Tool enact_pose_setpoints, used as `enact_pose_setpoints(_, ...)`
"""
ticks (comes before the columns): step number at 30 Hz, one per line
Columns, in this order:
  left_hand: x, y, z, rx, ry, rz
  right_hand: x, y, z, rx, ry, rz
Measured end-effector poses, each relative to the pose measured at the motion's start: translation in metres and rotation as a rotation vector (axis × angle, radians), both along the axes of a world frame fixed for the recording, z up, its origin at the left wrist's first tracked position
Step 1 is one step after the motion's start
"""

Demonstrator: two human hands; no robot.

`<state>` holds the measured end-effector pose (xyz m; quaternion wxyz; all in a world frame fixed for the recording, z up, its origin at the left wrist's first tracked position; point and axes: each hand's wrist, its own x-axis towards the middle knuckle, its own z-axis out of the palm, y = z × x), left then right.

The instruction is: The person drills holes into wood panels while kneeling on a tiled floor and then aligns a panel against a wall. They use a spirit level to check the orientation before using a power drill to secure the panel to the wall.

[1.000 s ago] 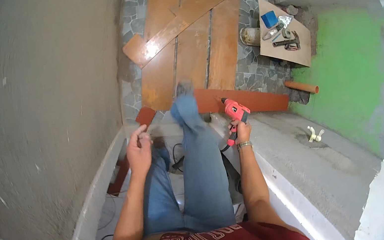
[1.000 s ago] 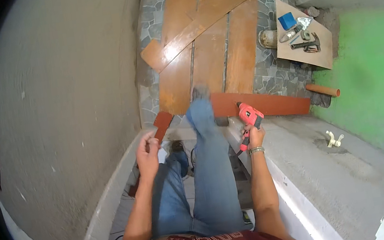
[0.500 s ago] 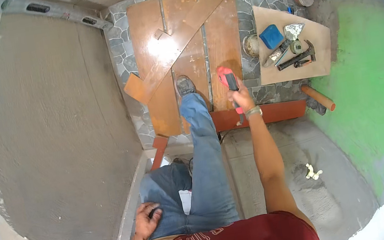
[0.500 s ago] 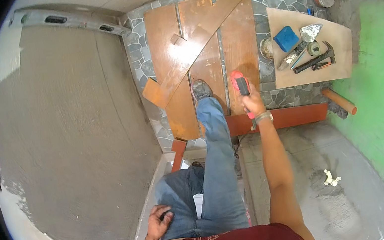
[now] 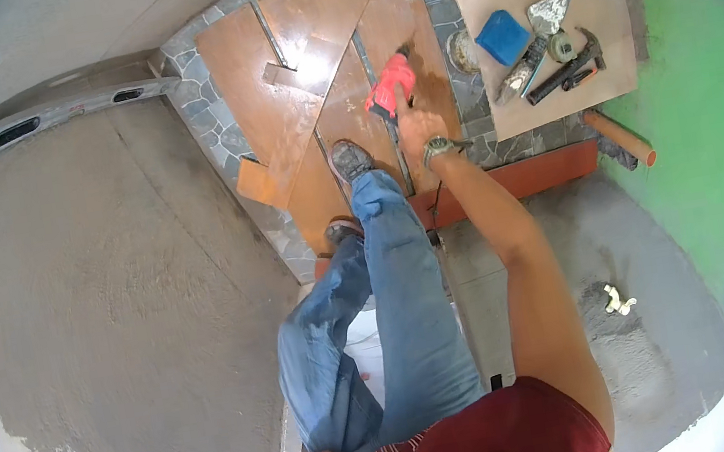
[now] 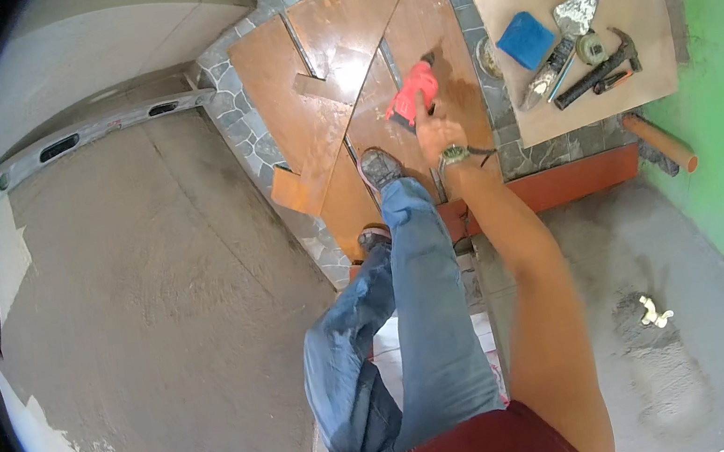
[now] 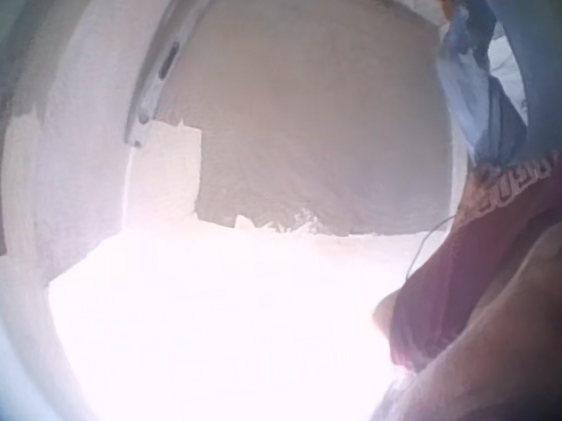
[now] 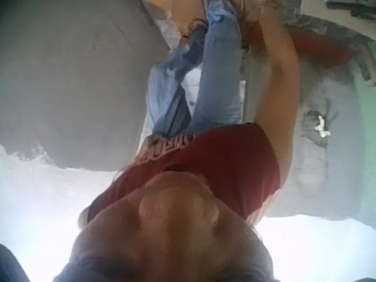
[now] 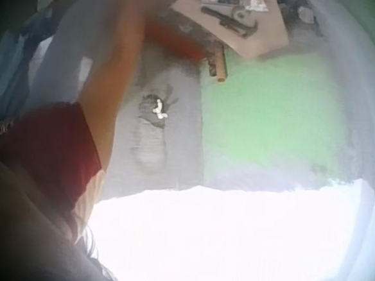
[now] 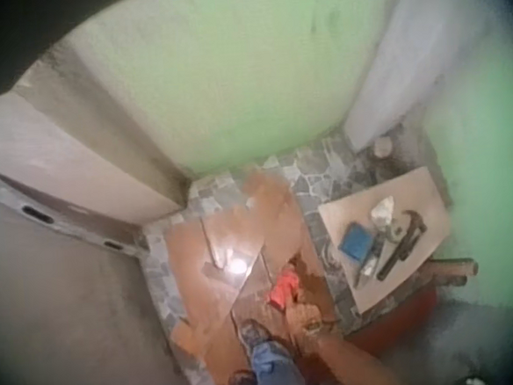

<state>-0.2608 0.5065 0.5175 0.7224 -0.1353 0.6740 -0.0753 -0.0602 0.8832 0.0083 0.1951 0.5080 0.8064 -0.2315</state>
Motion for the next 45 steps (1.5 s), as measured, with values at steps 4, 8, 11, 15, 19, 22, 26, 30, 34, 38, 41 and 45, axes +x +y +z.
enact_pose_setpoints(4, 0.003, -0.039, -0.021, 0.042, 0.330, 0.118, -0.017, 0.030, -0.035, -0.071, -0.115, -0.025)
enact_pose_setpoints(8, -0.038, -0.066, -0.084, 0.525, 0.598, -0.097, -0.014, 0.037, -0.092, 0.080, -0.127, -0.059)
enact_pose_setpoints(11, -0.090, -0.050, -0.132, 0.644, 0.888, -0.272, -0.010, 0.031, -0.128, 0.147, -0.143, -0.084)
enact_pose_setpoints(15, -0.146, -0.063, -0.181, 0.823, 1.145, -0.570, -0.011, 0.006, -0.172, 0.157, -0.143, -0.111)
enact_pose_setpoints(19, -0.175, -0.121, -0.229, 0.686, 1.560, -0.864, -0.004, -0.012, -0.179, -0.046, -0.029, -0.250)
enact_pose_setpoints(22, -0.189, -0.150, -0.252, 0.784, 1.681, -1.319, 0.008, -0.018, -0.187, 0.019, -0.087, -0.216)
enact_pose_setpoints(26, -0.191, -0.139, -0.253, 0.914, 1.867, -1.265, -0.042, -0.019, -0.155, 0.496, 0.006, 0.015)
enact_pose_setpoints(30, -0.192, -0.135, -0.265, 1.151, 2.071, -1.203, -0.121, -0.035, -0.130, 0.099, 0.560, 0.338)
enact_pose_setpoints(34, -0.202, -0.150, -0.274, 1.313, 2.143, -1.161, -0.182, -0.053, -0.162, 0.018, 0.481, 0.803)
enact_pose_setpoints(38, -0.202, -0.159, -0.278, 1.216, 2.167, -1.210, -0.222, -0.053, -0.202, 0.065, 0.276, 1.122)
enact_pose_setpoints(41, -0.196, -0.111, -0.273, 1.065, 2.423, -1.119, -0.230, -0.052, -0.217, 0.060, 0.232, 1.225)
enact_pose_setpoints(45, -0.210, -0.108, -0.273, 1.059, 2.524, -1.332, -0.245, -0.055, -0.221, 0.150, 0.205, 1.417)
